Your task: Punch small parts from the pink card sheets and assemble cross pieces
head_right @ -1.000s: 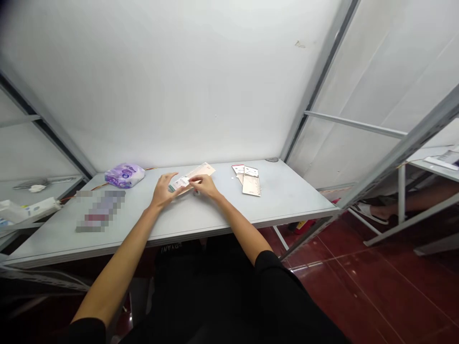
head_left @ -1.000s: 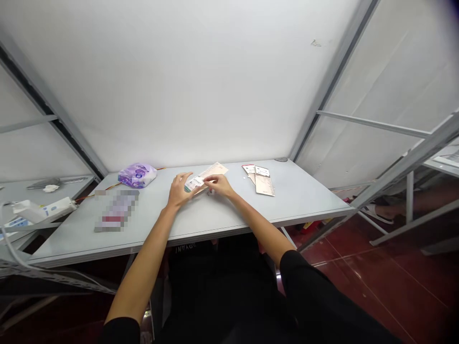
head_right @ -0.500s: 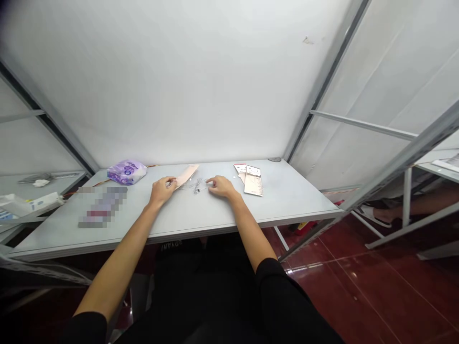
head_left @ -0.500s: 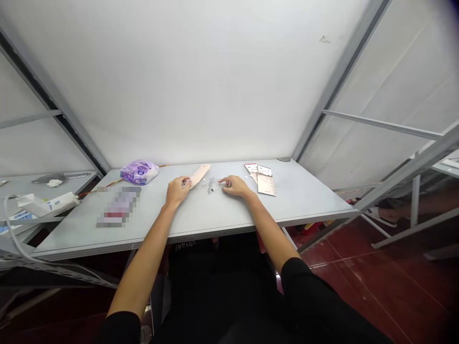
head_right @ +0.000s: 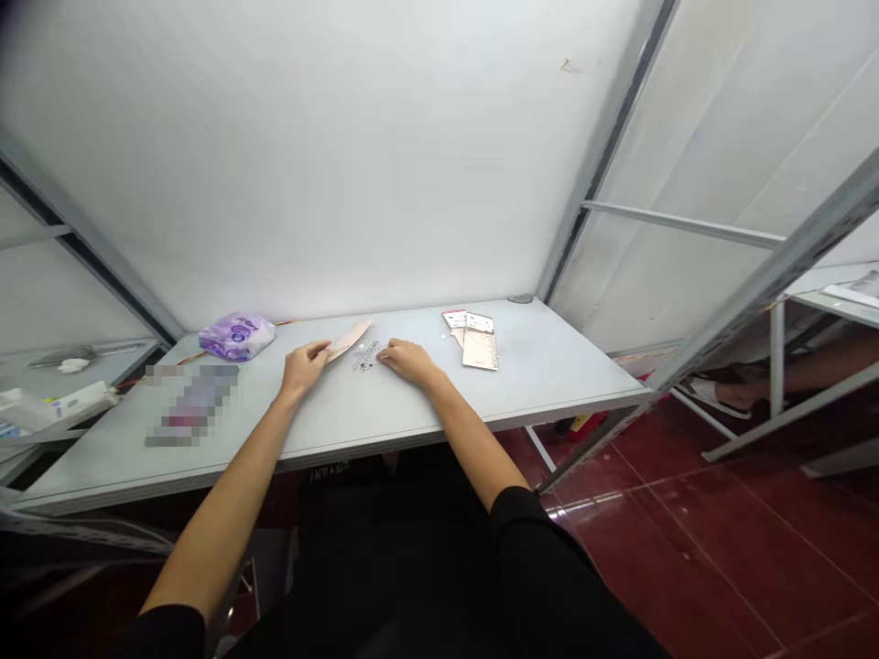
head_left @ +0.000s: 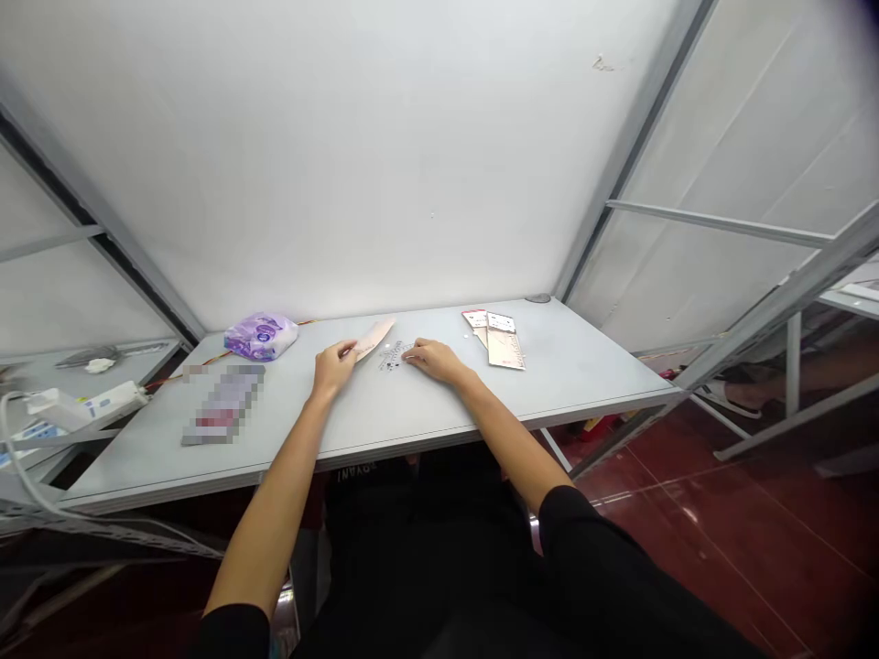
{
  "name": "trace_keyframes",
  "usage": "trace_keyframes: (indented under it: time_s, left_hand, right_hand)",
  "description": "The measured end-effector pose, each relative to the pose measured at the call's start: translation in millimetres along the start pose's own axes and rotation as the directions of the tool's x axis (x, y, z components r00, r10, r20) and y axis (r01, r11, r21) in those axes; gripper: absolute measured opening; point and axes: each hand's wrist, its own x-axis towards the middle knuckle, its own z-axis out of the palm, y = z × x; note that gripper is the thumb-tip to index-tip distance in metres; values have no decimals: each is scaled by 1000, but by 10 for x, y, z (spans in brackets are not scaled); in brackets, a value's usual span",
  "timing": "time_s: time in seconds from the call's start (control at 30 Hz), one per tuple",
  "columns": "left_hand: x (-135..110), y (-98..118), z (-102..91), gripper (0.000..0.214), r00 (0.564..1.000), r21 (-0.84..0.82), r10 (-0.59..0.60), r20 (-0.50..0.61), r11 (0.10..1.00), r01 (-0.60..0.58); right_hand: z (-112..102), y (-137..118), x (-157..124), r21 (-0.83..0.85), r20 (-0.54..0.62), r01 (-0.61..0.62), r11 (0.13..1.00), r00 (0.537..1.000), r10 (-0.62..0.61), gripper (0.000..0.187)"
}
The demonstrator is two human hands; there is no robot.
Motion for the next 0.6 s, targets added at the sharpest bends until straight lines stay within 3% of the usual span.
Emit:
trace_keyframes:
  time_s: [0.1, 0.2, 0.27, 0.37, 0.43, 0.5, 0.6]
  left_hand:
    - [13, 40, -46, 29, 988, -165, -95, -122, 983, 75]
    - [26, 50, -68, 28, 980, -205, -123, -155, 975, 90]
    - [22, 43, -55, 27, 986, -190, -95, -138, 979, 68]
    - [-2, 33, -5, 27, 999, -120, -14, -40, 993, 9]
    - [-27, 36, 33, 29, 999, -55, 40, 36, 998, -38]
    - [-53, 49, 64, 30, 992, -11, 86, 93, 996, -85]
    - [-84, 79, 85, 31, 983, 10, 129, 134, 991, -131]
  right_hand:
    - [34, -28, 12, -2, -99, 32, 999, 995, -32, 29]
    - [50, -16, 30, 57, -239, 31, 998, 971, -16, 28]
    - [53, 7, 37, 127, -361, 44, 991, 933, 4, 29]
    - [62, 31, 39, 223, -556, 97, 970, 830, 45, 34]
    - [88, 28, 42, 247, -617, 132, 960, 785, 51, 37]
    - [131, 13, 54, 234, -600, 156, 960, 800, 16, 35]
    - [202, -13, 89, 175, -503, 148, 973, 864, -41, 28]
